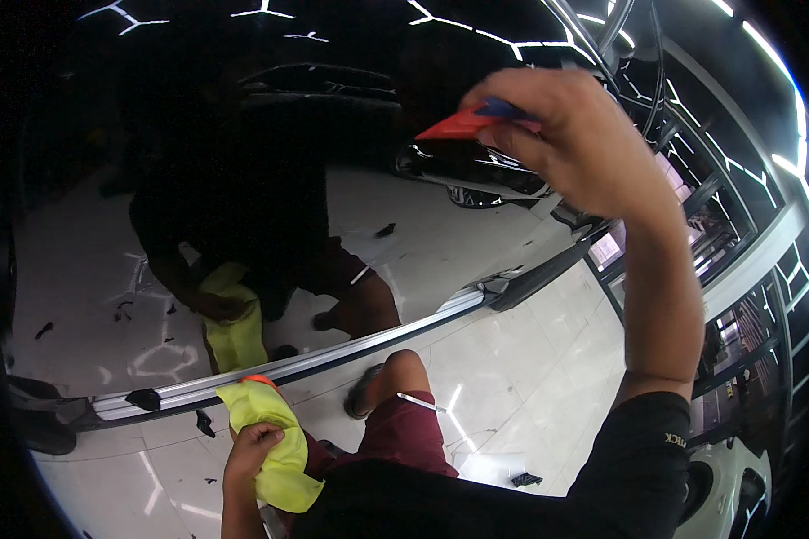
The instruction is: The person applies a black vinyl wrap to the rear bumper of a black car. They use a squeegee to smooth the film, a knife to trim excess material, and a cloth to wipe the surface. The person works on the lower edge and contours of the bumper, ensuring the wrap adheres smoothly.
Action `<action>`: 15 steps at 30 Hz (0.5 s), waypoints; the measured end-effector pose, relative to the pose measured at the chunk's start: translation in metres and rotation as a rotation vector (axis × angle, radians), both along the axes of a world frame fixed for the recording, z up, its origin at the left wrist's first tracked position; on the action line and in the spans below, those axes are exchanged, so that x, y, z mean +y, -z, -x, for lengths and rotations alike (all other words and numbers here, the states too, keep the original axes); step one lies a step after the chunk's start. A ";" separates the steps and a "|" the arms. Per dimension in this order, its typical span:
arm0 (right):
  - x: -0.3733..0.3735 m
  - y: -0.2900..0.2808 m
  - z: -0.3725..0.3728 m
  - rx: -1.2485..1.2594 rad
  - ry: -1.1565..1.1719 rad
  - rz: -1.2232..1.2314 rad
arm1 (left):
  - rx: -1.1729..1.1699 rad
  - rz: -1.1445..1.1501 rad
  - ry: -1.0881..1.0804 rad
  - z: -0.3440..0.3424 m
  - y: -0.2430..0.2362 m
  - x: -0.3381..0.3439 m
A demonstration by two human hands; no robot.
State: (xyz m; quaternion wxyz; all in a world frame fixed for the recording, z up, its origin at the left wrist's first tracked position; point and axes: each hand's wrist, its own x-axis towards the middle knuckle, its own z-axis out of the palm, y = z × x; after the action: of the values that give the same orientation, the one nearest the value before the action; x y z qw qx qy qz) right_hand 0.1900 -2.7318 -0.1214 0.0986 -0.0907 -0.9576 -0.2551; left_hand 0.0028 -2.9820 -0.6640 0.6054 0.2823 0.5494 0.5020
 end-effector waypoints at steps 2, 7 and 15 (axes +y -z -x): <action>0.004 -0.018 0.004 -0.112 0.120 0.015 | 0.038 -0.071 -0.052 -0.005 -0.013 0.004; -0.041 -0.053 0.028 -0.240 0.331 0.242 | 0.126 -0.408 -0.022 -0.049 -0.120 0.061; -0.037 -0.058 -0.039 -0.070 -0.029 0.185 | 1.335 -1.232 -0.266 -0.180 -0.386 0.157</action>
State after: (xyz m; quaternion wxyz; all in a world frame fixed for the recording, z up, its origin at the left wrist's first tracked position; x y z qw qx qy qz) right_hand 0.2288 -2.7685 -0.0632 0.0601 -0.0768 -0.9811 -0.1671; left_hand 0.1832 -2.8251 -0.2781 -0.1578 0.7208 0.4484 0.5045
